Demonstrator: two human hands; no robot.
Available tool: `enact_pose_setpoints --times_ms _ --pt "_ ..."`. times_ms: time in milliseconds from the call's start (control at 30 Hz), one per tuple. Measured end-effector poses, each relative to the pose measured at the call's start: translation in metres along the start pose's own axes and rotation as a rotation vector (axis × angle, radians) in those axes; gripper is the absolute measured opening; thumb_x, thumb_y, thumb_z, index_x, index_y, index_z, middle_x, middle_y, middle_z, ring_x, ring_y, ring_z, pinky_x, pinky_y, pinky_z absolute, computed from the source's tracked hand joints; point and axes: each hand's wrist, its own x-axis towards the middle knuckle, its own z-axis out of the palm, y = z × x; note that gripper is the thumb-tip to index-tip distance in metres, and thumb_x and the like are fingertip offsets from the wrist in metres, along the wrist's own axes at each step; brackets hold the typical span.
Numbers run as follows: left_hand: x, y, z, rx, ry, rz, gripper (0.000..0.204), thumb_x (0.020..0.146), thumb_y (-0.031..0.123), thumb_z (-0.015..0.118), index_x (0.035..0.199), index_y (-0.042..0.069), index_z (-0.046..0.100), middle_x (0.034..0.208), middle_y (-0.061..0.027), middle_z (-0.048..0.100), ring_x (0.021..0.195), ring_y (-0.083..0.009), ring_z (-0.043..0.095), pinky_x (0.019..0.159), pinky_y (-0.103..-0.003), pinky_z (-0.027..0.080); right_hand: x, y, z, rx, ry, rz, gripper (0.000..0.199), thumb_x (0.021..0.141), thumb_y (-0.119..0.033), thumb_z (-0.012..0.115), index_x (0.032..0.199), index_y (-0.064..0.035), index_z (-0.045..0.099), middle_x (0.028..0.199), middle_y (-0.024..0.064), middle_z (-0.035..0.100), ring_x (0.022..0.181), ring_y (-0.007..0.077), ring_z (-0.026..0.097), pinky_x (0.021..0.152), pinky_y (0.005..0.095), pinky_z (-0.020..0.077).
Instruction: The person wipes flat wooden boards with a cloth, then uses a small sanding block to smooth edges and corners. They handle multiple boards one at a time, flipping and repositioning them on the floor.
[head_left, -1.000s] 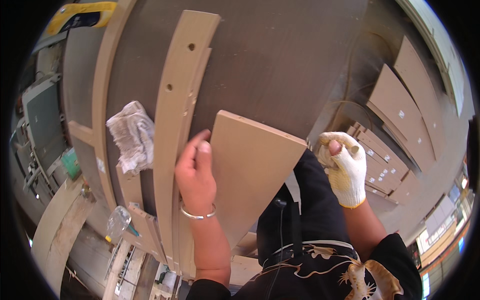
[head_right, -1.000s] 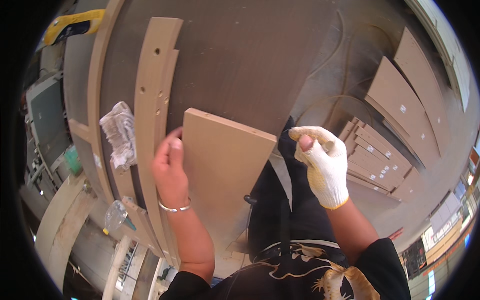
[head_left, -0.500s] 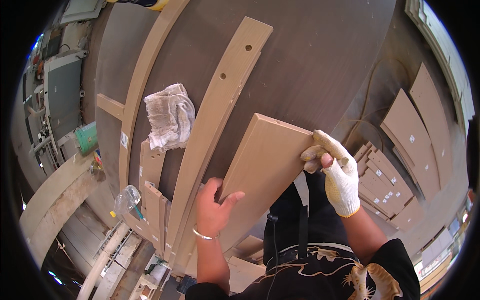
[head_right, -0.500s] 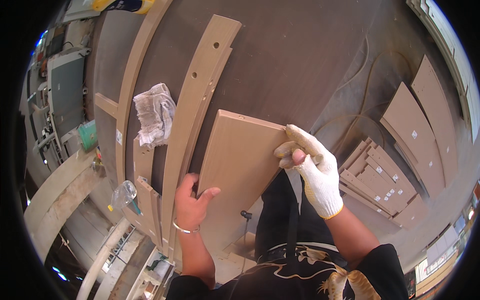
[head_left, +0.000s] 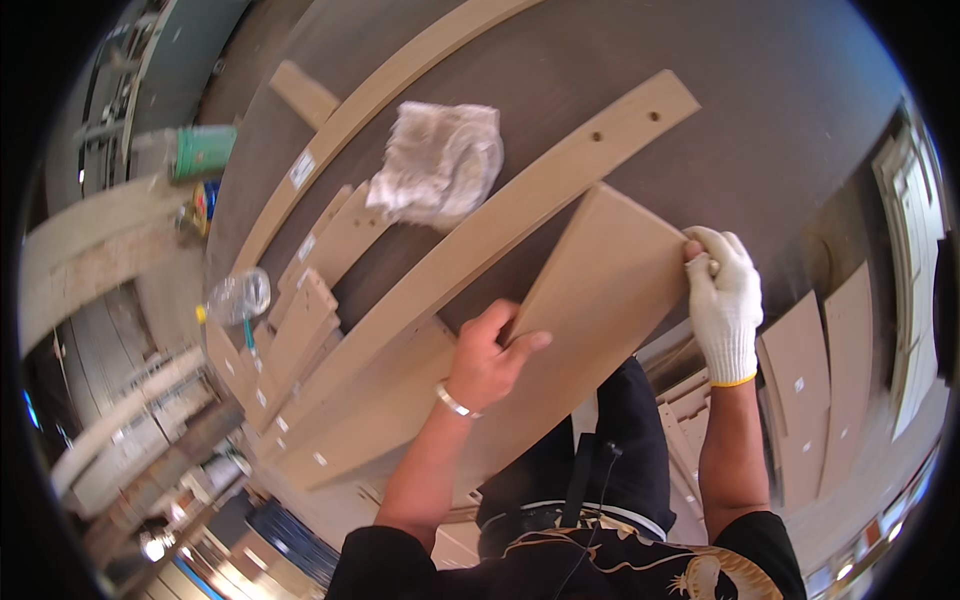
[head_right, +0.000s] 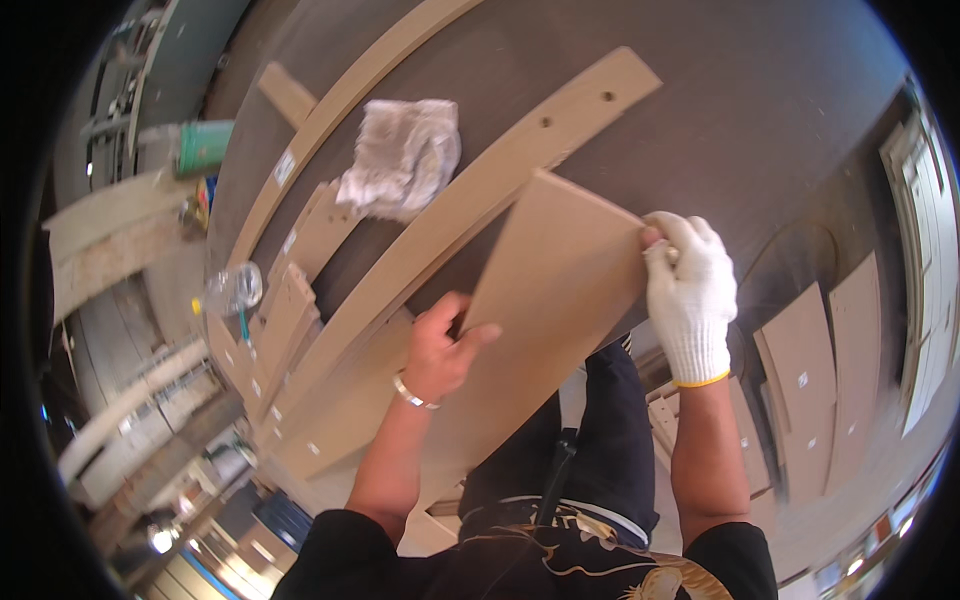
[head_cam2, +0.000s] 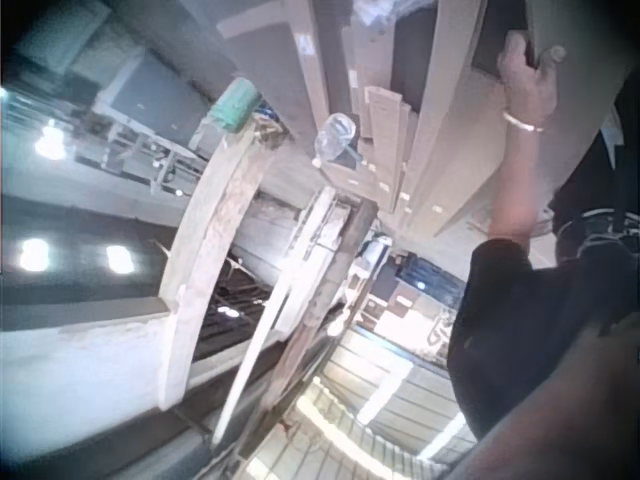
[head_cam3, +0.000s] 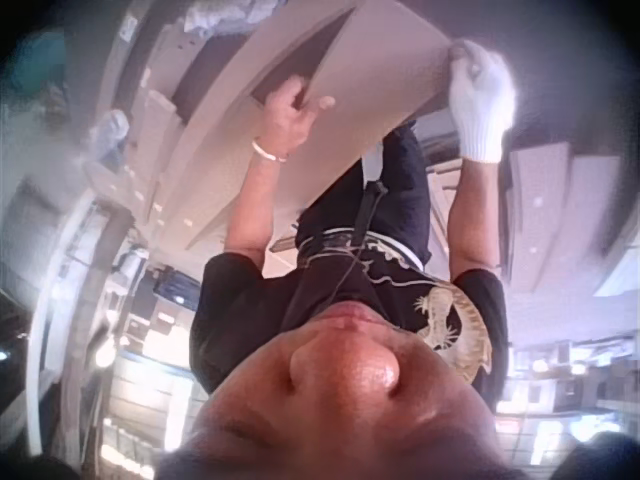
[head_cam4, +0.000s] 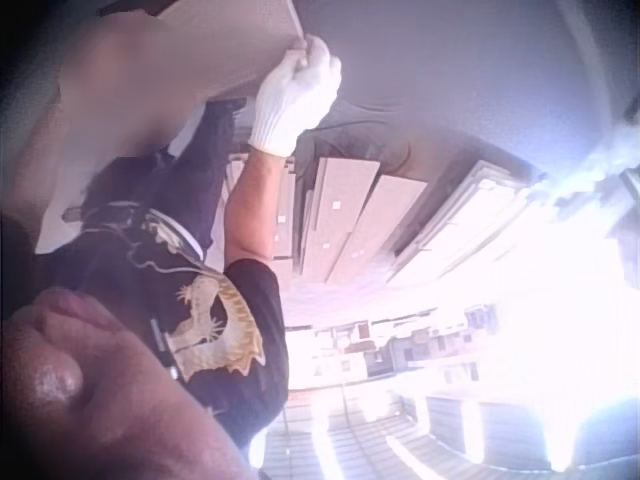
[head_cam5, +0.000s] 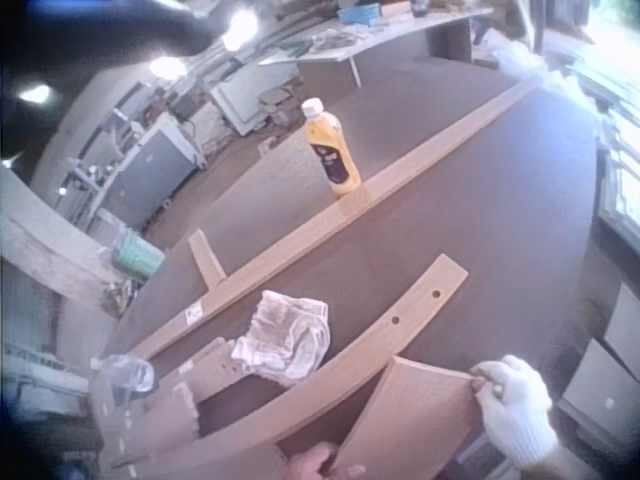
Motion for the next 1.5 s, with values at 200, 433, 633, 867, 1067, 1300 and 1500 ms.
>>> enact_pose_setpoints --times_ms 200,433,633,867,1067,1300,1500 --pt "0.022 0.007 0.005 -0.062 0.139 0.042 0.044 0.091 0.04 0.084 0.092 0.0 0.065 0.068 -0.0144 0.058 0.06 -0.0262 0.053 0.06 -0.038 0.046 0.027 0.001 0.01 0.321 -0.044 0.131 0.022 0.106 -0.016 0.061 0.113 0.0015 0.073 0.08 0.0025 0.064 0.074 0.0086 0.055 0.07 0.0279 0.0472" --pt "0.014 0.024 0.03 0.077 0.129 0.052 0.046 0.085 0.045 0.085 0.096 0.002 0.07 0.078 -0.0152 0.066 0.072 -0.0349 0.066 0.064 -0.043 0.051 0.022 0.041 -0.008 0.39 -0.064 0.242 0.024 0.108 -0.014 0.06 0.115 0.0049 0.073 0.082 -0.0011 0.064 0.074 0.0062 0.053 0.067 0.0246 0.0438" --pt "-0.055 -0.019 0.022 0.29 0.323 0.099 0.041 0.09 0.032 0.084 0.112 0.001 0.069 0.097 -0.0155 0.069 0.089 -0.0352 0.066 0.08 -0.043 0.054 0.019 0.049 -0.013 0.438 -0.115 0.339 0.027 0.109 -0.017 0.061 0.117 0.0069 0.071 0.095 0.0026 0.07 0.082 0.0084 0.059 0.075 0.0257 0.0497" --pt "-0.287 -0.142 -0.024 0.459 0.596 -0.335 0.051 0.084 0.021 0.086 0.123 0.001 0.06 0.125 -0.0205 0.063 0.12 -0.0428 0.056 0.106 -0.055 0.042 0.018 0.056 -0.014 0.437 -0.131 0.37 0.034 0.111 -0.028 0.06 0.125 0.0021 0.068 0.084 0.0014 0.069 0.057 0.0071 0.058 0.048 0.0207 0.0438" --pt "-0.38 -0.227 -0.083 0.639 0.229 -0.559 0.063 0.074 0.018 0.093 0.123 0.002 0.056 0.122 -0.0198 0.06 0.115 -0.0412 0.059 0.103 -0.05 0.047 0.02 0.066 -0.014 0.527 -0.138 0.378 0.034 0.111 -0.028 0.062 0.123 0.0024 0.069 0.088 0.0029 0.071 0.058 0.0059 0.056 0.049 0.0196 0.04" --pt "-0.375 -0.243 -0.086 0.457 0.292 -0.636 0.06 0.069 0.012 0.095 0.115 0.003 0.058 0.116 -0.0177 0.059 0.105 -0.0369 0.062 0.09 -0.046 0.052 0.019 0.064 -0.015 0.533 -0.137 0.388 0.033 0.111 -0.025 0.06 0.125 0.0035 0.068 0.095 0.0051 0.072 0.066 0.0081 0.062 0.054 0.0212 0.0465" --pt "-0.373 -0.243 -0.107 0.471 0.06 -0.537 0.039 0.07 0.013 0.092 0.101 0.005 0.068 0.106 -0.0126 0.062 0.098 -0.0359 0.063 0.087 -0.046 0.052 0.018 0.081 -0.014 0.713 -0.126 0.471 0.033 0.112 -0.024 0.059 0.129 0.0025 0.064 0.087 0.0045 0.069 0.062 0.0111 0.061 0.047 0.0234 0.0372"
